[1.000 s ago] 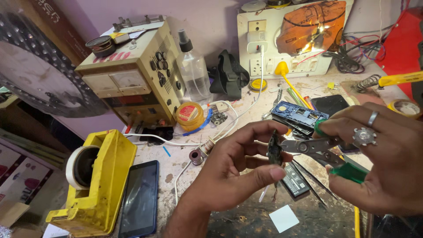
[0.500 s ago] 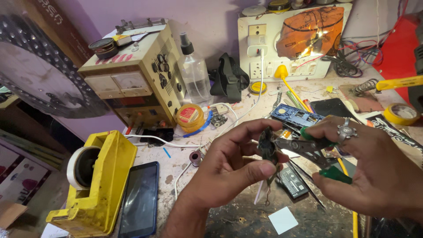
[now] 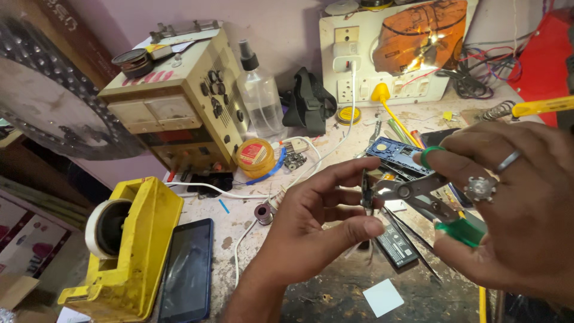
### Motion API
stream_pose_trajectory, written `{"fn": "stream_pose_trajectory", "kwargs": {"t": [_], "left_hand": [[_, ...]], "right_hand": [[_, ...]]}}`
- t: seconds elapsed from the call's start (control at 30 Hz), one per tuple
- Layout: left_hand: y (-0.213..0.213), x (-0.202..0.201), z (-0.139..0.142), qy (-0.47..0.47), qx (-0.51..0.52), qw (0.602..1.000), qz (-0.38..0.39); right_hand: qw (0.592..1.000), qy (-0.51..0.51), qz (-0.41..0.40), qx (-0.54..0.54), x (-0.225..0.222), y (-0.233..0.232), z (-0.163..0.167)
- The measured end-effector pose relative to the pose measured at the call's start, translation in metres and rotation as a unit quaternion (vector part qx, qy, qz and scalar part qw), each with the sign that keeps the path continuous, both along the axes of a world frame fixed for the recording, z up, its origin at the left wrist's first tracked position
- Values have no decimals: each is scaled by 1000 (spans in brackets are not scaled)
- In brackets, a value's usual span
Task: The person holds a small green circuit board and probes it with a pointed tool, then uses green-handled pliers to grip and pull components and wires off the board. They turn the board over, brush its surface, set it on the workbench, and pick up a hot air gun aimed at the board.
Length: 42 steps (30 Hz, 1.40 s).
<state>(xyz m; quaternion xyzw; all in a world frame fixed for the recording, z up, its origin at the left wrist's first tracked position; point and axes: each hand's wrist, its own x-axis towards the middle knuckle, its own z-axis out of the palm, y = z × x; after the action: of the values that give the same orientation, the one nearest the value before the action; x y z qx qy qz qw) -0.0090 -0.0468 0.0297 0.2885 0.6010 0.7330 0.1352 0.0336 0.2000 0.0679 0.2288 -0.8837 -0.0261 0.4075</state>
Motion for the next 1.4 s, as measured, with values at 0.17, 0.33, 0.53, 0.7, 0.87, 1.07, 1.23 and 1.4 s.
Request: {"fn": "stream_pose_trajectory", "kwargs": {"t": [0.17, 0.33, 0.53, 0.7, 0.87, 1.07, 1.23, 1.4], "left_hand": [[0, 2, -1, 72, -26, 997, 22], [-1, 2, 1, 33, -11, 999, -6], [-4, -1, 2, 64, -16, 998, -24], [-5, -5, -4, -18, 55, 995, -86], [-6, -7, -7, -19, 41, 996, -76], [-6, -8, -5, -4, 61, 995, -80], [-8, -8, -3, -13, 50, 995, -84], [-12, -5, -2, -29, 42, 993, -102]], "right_hand": [[999, -4, -30, 33, 4, 0, 2], [998, 8, -35, 42, 7, -2, 5], [1000, -14, 0, 25, 6, -1, 7], [999, -38, 0, 15, 7, -3, 6], [999, -28, 16, 5, 6, -4, 2], [998, -54, 24, -19, 1, -1, -4], [996, -85, 19, -30, -2, 6, -9], [983, -154, 80, -64, -8, 16, -15]]}}
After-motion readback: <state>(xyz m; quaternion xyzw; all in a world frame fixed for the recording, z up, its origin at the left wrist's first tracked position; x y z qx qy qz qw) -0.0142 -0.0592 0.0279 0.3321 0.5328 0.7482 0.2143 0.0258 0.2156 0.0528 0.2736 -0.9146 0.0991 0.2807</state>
